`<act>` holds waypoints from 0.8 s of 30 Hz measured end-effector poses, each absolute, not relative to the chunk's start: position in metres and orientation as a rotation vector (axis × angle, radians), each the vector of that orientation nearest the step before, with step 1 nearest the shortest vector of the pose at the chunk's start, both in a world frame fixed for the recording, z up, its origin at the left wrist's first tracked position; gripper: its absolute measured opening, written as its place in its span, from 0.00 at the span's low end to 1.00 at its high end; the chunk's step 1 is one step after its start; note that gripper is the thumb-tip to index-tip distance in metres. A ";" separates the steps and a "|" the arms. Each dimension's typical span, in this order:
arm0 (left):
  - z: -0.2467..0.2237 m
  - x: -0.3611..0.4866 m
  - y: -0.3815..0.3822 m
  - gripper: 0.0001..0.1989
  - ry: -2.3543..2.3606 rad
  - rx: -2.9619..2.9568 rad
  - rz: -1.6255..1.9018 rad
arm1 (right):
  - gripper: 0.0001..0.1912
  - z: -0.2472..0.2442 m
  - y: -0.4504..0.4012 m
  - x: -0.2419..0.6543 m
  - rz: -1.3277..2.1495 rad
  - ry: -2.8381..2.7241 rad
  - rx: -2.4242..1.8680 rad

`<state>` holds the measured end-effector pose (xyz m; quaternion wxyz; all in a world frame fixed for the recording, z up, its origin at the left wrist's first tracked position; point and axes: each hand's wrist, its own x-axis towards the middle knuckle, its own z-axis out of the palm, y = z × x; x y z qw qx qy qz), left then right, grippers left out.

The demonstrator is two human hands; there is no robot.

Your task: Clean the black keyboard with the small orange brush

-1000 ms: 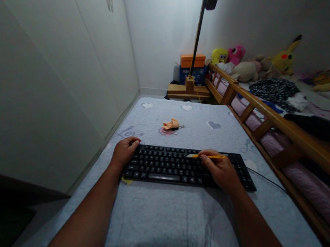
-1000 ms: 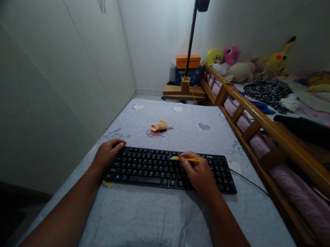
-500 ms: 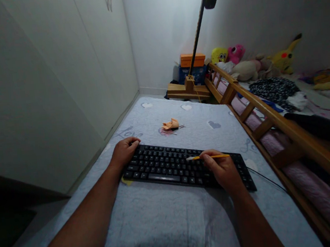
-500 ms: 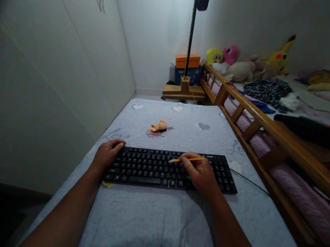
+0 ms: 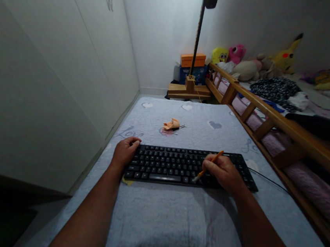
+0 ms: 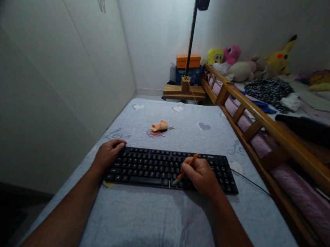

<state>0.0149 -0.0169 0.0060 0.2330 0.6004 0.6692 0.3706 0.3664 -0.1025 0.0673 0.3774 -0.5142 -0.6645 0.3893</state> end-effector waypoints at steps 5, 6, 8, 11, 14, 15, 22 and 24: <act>0.005 0.014 -0.016 0.19 1.830 1.652 1.022 | 0.16 0.068 -0.104 0.370 1.149 -1.679 -1.278; 0.004 0.014 -0.016 0.19 1.829 1.652 1.025 | 0.16 0.068 -0.103 0.371 1.144 -1.664 -1.273; 0.004 0.014 -0.016 0.18 1.830 1.649 1.030 | 0.16 0.066 -0.102 0.372 1.078 -1.629 -1.269; 0.003 0.014 -0.016 0.18 1.824 1.646 1.025 | 0.16 0.063 -0.101 0.372 0.915 -1.596 -1.301; 0.003 0.014 -0.015 0.19 1.816 1.643 1.023 | 0.16 0.060 -0.099 0.370 0.784 -1.600 -1.359; 0.002 0.014 -0.015 0.20 1.818 1.641 1.025 | 0.16 0.059 -0.099 0.369 0.751 -1.611 -1.376; 0.001 0.013 -0.016 0.19 1.817 1.640 1.021 | 0.18 0.059 -0.101 0.371 0.787 -1.719 -1.396; 0.003 0.014 -0.016 0.19 1.824 1.636 1.014 | 0.17 0.061 -0.102 0.372 0.834 -1.678 -1.375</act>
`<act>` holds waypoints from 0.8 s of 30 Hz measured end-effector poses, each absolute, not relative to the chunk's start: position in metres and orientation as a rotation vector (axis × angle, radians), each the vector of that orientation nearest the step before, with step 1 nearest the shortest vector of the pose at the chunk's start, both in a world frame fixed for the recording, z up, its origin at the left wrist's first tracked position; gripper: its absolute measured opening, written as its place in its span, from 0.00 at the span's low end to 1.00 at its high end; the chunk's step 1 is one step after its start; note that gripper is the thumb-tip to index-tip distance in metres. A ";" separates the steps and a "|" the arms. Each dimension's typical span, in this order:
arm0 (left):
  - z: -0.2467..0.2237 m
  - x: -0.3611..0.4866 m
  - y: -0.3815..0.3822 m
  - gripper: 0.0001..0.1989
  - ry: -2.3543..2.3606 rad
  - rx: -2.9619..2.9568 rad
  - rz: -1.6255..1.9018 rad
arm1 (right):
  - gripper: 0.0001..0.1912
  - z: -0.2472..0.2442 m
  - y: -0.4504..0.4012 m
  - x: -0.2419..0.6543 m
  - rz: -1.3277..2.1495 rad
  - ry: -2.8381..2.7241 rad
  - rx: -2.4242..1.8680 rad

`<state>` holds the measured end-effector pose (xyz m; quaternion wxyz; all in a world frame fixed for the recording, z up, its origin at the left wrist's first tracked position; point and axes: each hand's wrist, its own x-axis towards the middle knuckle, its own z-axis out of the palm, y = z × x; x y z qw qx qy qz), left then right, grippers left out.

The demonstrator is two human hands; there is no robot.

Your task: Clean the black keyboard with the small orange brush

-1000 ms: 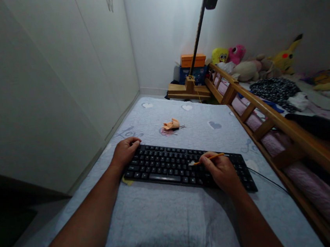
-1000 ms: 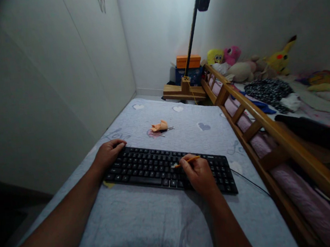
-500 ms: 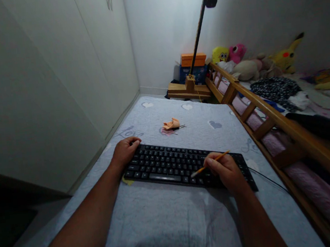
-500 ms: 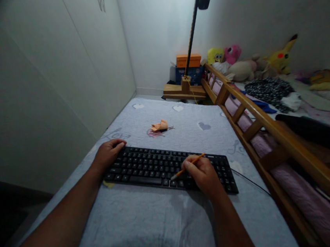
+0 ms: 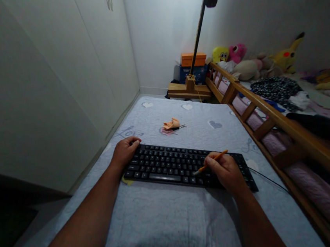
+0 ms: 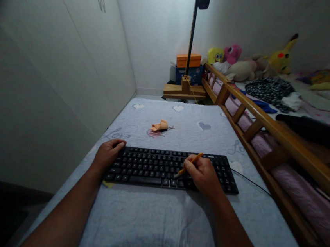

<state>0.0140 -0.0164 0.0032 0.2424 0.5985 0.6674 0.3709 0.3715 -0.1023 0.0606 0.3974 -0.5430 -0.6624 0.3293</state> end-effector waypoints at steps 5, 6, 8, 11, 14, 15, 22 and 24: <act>0.006 0.015 -0.017 0.19 1.834 1.640 1.007 | 0.17 0.062 -0.101 0.370 0.768 -1.603 -1.388; 0.006 0.016 -0.017 0.19 1.833 1.643 1.008 | 0.17 0.062 -0.101 0.369 0.741 -1.604 -1.397; 0.006 0.016 -0.017 0.19 1.833 1.646 1.007 | 0.17 0.061 -0.100 0.369 0.704 -1.630 -1.417; 0.007 0.015 -0.018 0.19 1.839 1.641 1.010 | 0.17 0.059 -0.099 0.369 0.689 -1.695 -1.442; 0.006 0.015 -0.018 0.19 1.840 1.642 1.015 | 0.17 0.060 -0.100 0.370 0.731 -1.724 -1.442; 0.006 0.015 -0.018 0.19 1.838 1.643 1.016 | 0.17 0.060 -0.100 0.370 0.762 -1.727 -1.430; 0.006 0.015 -0.018 0.19 1.827 1.648 1.023 | 0.15 0.063 -0.103 0.375 1.029 -1.691 -1.341; 0.006 0.016 -0.018 0.19 1.829 1.646 1.028 | 0.15 0.064 -0.103 0.376 1.060 -1.674 -1.314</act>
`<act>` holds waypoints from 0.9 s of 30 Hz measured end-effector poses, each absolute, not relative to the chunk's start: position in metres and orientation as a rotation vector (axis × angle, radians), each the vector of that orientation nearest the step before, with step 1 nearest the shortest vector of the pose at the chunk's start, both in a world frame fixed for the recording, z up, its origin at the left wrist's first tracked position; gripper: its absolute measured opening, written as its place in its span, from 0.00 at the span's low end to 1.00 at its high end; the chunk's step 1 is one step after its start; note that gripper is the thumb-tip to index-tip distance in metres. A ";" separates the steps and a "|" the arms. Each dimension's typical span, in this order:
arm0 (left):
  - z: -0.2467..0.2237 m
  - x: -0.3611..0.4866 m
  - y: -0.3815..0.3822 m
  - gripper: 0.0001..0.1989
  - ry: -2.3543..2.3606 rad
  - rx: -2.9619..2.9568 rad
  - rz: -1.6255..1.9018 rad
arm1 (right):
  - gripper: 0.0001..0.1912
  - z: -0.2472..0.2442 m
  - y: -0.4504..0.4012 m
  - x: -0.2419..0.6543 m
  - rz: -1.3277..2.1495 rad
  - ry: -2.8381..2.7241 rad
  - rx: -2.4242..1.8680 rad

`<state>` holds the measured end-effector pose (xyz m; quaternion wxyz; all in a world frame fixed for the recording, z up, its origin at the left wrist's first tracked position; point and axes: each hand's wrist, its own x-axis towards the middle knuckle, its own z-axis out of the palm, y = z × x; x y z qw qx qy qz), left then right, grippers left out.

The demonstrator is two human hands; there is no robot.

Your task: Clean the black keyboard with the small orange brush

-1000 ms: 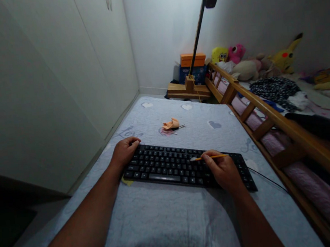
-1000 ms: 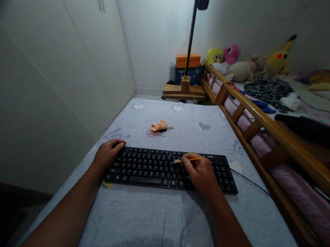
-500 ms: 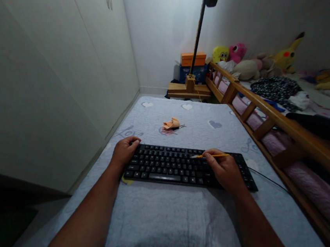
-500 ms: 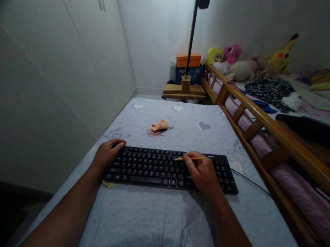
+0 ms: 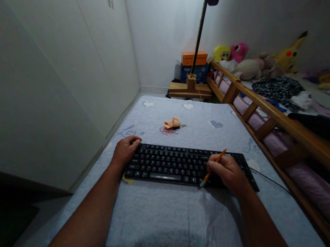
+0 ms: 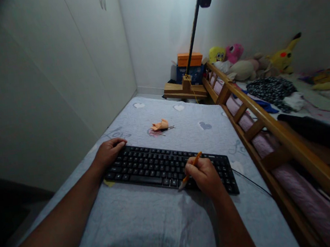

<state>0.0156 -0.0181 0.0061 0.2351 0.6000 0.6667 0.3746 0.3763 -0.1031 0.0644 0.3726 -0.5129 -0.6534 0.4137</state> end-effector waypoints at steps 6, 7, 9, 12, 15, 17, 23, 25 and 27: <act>0.007 0.016 -0.018 0.19 1.833 1.632 1.025 | 0.15 0.064 -0.101 0.375 0.861 -1.643 -1.333; 0.006 0.016 -0.018 0.19 1.834 1.631 1.024 | 0.15 0.063 -0.101 0.374 0.821 -1.646 -1.346; 0.005 0.016 -0.017 0.19 1.833 1.629 1.026 | 0.15 0.060 -0.099 0.372 0.748 -1.646 -1.371; 0.004 0.015 -0.017 0.19 1.825 1.629 1.032 | 0.16 0.056 -0.098 0.369 0.683 -1.669 -1.400; 0.003 0.015 -0.017 0.18 1.818 1.636 1.041 | 0.17 0.058 -0.099 0.370 0.690 -1.741 -1.432; 0.003 0.014 -0.017 0.18 1.814 1.630 1.046 | 0.17 0.061 -0.101 0.372 0.721 -1.784 -1.441; 0.004 0.016 -0.017 0.19 1.824 1.614 1.036 | 0.18 0.068 -0.108 0.386 0.914 -1.750 -1.429; 0.004 0.016 -0.017 0.19 1.826 1.611 1.030 | 0.18 0.068 -0.109 0.390 0.917 -1.706 -1.440; 0.005 0.016 -0.017 0.19 1.833 1.611 1.023 | 0.19 0.066 -0.109 0.391 0.858 -1.657 -1.457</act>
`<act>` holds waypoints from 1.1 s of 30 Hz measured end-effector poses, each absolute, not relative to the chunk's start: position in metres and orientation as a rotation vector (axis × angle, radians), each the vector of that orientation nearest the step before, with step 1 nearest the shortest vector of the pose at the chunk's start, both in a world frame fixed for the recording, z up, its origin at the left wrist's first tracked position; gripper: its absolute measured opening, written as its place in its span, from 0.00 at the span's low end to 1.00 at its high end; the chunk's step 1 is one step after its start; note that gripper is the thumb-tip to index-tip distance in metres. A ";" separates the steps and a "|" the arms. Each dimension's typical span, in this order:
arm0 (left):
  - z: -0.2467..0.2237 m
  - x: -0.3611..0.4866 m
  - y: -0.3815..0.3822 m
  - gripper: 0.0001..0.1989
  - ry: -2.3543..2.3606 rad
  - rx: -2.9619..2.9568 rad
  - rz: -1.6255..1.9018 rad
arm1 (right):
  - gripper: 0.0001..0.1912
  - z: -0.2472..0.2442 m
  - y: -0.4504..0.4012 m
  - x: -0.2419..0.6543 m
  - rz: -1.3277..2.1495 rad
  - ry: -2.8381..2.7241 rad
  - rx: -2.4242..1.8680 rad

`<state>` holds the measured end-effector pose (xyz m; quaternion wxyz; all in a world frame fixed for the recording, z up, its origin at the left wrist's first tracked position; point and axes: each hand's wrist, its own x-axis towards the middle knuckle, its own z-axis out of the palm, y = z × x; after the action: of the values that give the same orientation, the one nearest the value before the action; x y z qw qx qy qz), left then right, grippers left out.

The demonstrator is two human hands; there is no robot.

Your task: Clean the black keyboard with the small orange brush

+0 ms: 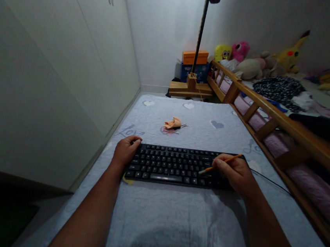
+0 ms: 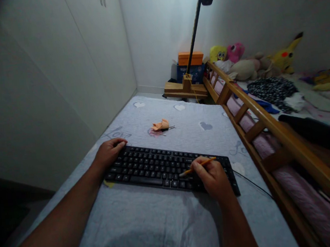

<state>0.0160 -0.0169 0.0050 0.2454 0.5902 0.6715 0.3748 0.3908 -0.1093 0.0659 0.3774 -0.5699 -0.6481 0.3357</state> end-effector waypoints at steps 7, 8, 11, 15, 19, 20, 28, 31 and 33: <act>0.007 0.016 -0.018 0.19 1.843 1.610 1.014 | 0.15 0.056 -0.105 0.382 0.623 -1.676 -1.404; 0.007 0.016 -0.018 0.19 1.843 1.612 1.016 | 0.15 0.056 -0.105 0.381 0.602 -1.697 -1.400; 0.006 0.015 -0.018 0.19 1.837 1.617 1.028 | 0.15 0.058 -0.105 0.380 0.588 -1.745 -1.434; 0.005 0.015 -0.018 0.19 1.834 1.629 1.018 | 0.18 0.068 -0.109 0.380 0.678 -1.772 -1.467; 0.005 0.016 -0.018 0.19 1.847 1.622 1.016 | 0.20 0.072 -0.113 0.384 0.791 -1.756 -1.439; 0.005 0.016 -0.018 0.19 1.848 1.622 1.014 | 0.19 0.071 -0.113 0.385 0.819 -1.751 -1.434; 0.000 0.013 -0.016 0.20 1.822 1.639 1.018 | 0.19 0.067 -0.115 0.391 0.811 -1.717 -1.417; 0.000 0.013 -0.016 0.20 1.826 1.639 1.018 | 0.18 0.072 -0.114 0.387 0.746 -1.741 -1.424; 0.001 0.013 -0.016 0.19 1.832 1.636 1.019 | 0.18 0.074 -0.114 0.385 0.757 -1.787 -1.431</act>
<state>0.0133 -0.0162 0.0015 0.2389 0.5974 0.6691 0.3720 0.3848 -0.1137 0.0738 0.3570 -0.5542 -0.6924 0.2933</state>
